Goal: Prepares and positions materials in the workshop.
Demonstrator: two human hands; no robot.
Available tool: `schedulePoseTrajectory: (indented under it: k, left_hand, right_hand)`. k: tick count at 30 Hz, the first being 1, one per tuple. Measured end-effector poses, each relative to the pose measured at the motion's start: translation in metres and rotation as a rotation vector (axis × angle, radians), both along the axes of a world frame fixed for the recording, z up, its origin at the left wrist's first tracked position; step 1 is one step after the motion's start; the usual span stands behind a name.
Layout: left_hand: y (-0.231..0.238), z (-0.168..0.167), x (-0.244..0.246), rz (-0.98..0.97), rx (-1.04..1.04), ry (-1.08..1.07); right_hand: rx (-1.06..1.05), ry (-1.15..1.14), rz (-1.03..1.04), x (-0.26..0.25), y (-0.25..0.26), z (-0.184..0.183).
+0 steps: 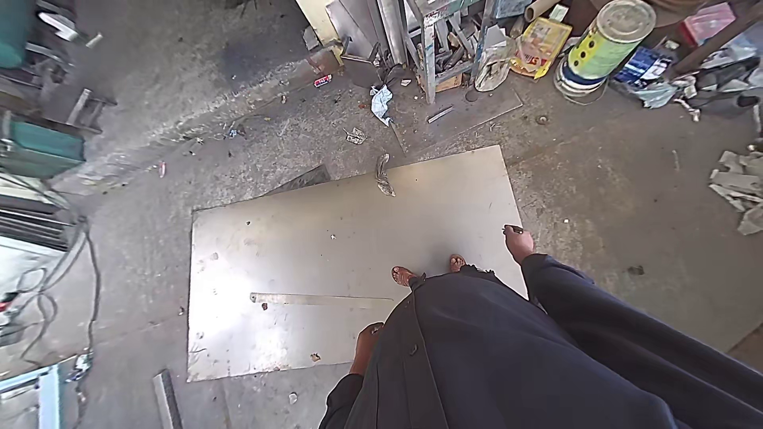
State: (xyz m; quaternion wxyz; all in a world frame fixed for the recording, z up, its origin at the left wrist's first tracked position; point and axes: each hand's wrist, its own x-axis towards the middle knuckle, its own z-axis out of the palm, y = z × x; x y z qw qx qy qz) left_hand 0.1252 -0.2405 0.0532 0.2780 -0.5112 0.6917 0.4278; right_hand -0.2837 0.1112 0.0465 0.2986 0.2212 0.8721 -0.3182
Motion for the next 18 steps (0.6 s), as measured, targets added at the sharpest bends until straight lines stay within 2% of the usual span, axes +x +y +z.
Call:
schedulePoseTrajectory:
  k: [12, 18]
  left_hand:
    - [0.0065, 0.0064, -0.0007, 0.011, -0.002, 0.009]
    - [0.0061, -0.0011, 0.0055, 0.006, -0.009, 0.008]
  right_hand:
    - [0.003, -0.009, 0.008, 0.0025, 0.0005, 0.0029]
    - [-0.008, -0.013, 0.011, 0.0038, -0.0003, 0.0026]
